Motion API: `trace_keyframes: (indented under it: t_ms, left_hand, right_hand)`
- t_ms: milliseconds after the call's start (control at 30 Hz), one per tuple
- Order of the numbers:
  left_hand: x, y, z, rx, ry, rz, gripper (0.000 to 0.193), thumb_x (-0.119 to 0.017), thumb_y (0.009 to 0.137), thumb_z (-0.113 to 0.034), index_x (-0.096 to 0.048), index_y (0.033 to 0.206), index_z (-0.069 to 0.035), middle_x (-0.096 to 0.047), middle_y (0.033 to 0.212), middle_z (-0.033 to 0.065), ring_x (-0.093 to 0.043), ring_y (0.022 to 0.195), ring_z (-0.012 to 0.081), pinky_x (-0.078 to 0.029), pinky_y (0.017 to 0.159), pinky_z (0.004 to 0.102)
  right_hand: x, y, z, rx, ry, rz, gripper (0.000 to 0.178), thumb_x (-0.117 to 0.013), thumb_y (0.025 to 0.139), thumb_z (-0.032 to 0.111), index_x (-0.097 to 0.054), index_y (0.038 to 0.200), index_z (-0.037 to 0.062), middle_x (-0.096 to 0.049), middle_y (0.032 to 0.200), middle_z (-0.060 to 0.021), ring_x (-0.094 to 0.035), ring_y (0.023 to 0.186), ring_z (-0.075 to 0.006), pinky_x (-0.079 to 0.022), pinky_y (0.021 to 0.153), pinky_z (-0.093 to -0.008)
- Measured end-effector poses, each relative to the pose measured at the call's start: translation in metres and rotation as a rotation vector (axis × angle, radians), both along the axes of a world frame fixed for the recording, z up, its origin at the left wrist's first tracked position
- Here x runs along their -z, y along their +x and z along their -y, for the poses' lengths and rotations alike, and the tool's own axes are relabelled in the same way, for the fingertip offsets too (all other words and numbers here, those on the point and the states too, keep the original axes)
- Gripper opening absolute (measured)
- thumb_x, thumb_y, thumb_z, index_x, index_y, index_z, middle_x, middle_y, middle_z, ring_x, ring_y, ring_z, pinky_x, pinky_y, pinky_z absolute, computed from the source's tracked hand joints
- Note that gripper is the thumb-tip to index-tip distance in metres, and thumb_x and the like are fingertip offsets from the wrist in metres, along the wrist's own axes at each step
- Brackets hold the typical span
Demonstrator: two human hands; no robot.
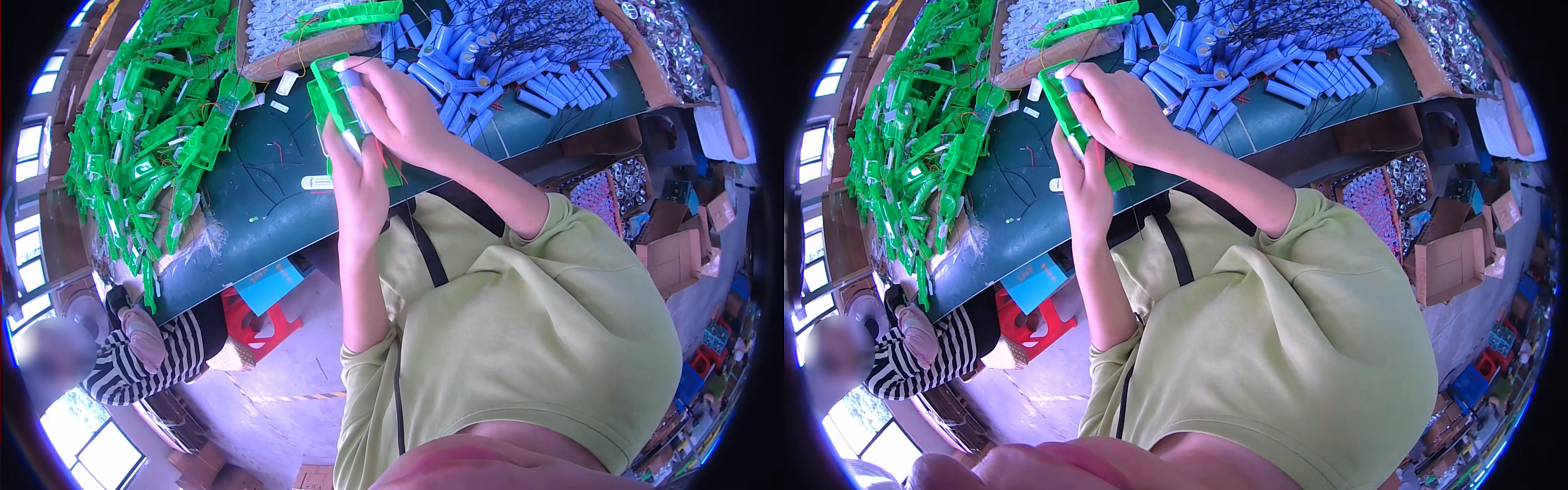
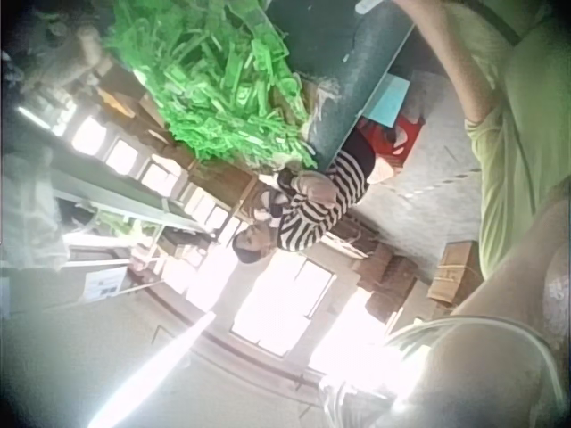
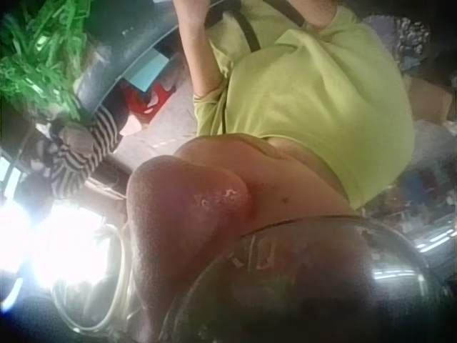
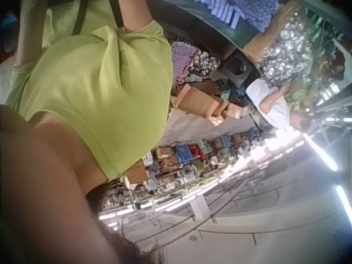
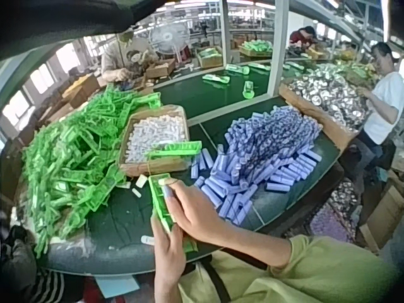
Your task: Assembling plastic housing components with batteries and circuit boards on a factory production line.
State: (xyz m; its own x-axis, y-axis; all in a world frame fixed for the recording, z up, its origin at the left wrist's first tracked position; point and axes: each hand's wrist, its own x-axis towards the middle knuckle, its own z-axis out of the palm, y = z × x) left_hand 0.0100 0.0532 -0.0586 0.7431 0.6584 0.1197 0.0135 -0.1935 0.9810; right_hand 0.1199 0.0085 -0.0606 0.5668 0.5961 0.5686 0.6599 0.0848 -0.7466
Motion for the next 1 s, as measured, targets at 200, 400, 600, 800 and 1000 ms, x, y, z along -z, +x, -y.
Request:
trace_keyframes:
  t_ms: [200, 400, 600, 800, 1000]
  left_hand:
    - [0.001, 0.002, -0.001, 0.008, -0.107, 0.016, 0.042, -0.038, 0.093, -0.006, -0.029, 0.134, -0.001, -0.049, 0.111, 0.0083, -0.049, 0.094, 0.0124, -0.042, 0.080, 0.0265]
    - [0.003, -0.002, -0.005, -0.005, -0.039, -0.003, 0.041, -0.037, 0.093, -0.006, -0.030, 0.134, -0.001, -0.051, 0.101, 0.0059, -0.048, 0.086, 0.0080, -0.042, 0.074, 0.0231]
    - [-0.010, -0.015, -0.017, 0.129, -0.307, 0.079, 0.040, -0.035, 0.093, -0.011, -0.029, 0.132, -0.002, -0.054, 0.093, 0.0107, -0.056, 0.065, 0.0178, -0.049, 0.058, 0.0310]
    - [-0.007, -0.027, -0.041, -0.069, -0.402, 0.151, 0.041, -0.036, 0.092, -0.014, -0.026, 0.131, -0.004, -0.055, 0.086, 0.0125, -0.057, 0.065, 0.0189, -0.049, 0.056, 0.0304]
    - [-0.003, -0.018, -0.049, -0.068, -0.436, 0.140, 0.045, -0.033, 0.092, -0.013, -0.023, 0.134, -0.004, -0.056, 0.086, 0.0125, -0.058, 0.065, 0.0193, -0.048, 0.050, 0.0287]
  right_hand:
    - [0.017, -0.001, -0.006, -0.030, 0.067, -0.067, 0.038, -0.047, 0.094, 0.018, -0.042, 0.129, 0.0050, -0.049, 0.106, -0.0098, -0.051, 0.087, -0.0173, -0.041, 0.080, -0.0280]
    - [0.024, -0.013, -0.017, -0.279, 0.184, -0.540, 0.050, -0.047, 0.094, 0.019, -0.028, 0.139, 0.0083, -0.041, 0.114, -0.0131, -0.044, 0.102, -0.0200, -0.037, 0.090, -0.0319]
    - [-0.004, -0.003, -0.005, -0.426, -0.018, -0.585, 0.050, -0.042, 0.097, 0.019, -0.022, 0.141, 0.0063, -0.048, 0.117, -0.0082, -0.050, 0.095, -0.0117, -0.041, 0.084, -0.0261]
    - [-0.057, 0.089, -0.008, -0.168, -0.337, 0.078, 0.020, -0.055, 0.088, 0.022, -0.065, 0.098, 0.0078, -0.061, 0.070, -0.0057, -0.059, 0.065, -0.0128, -0.046, 0.059, -0.0275]
    - [-0.051, 0.207, -0.104, -0.089, -0.672, 0.608, 0.023, -0.053, 0.079, 0.021, -0.064, 0.074, 0.0009, -0.061, 0.069, -0.0189, -0.061, 0.067, -0.0326, -0.048, 0.064, -0.0435]
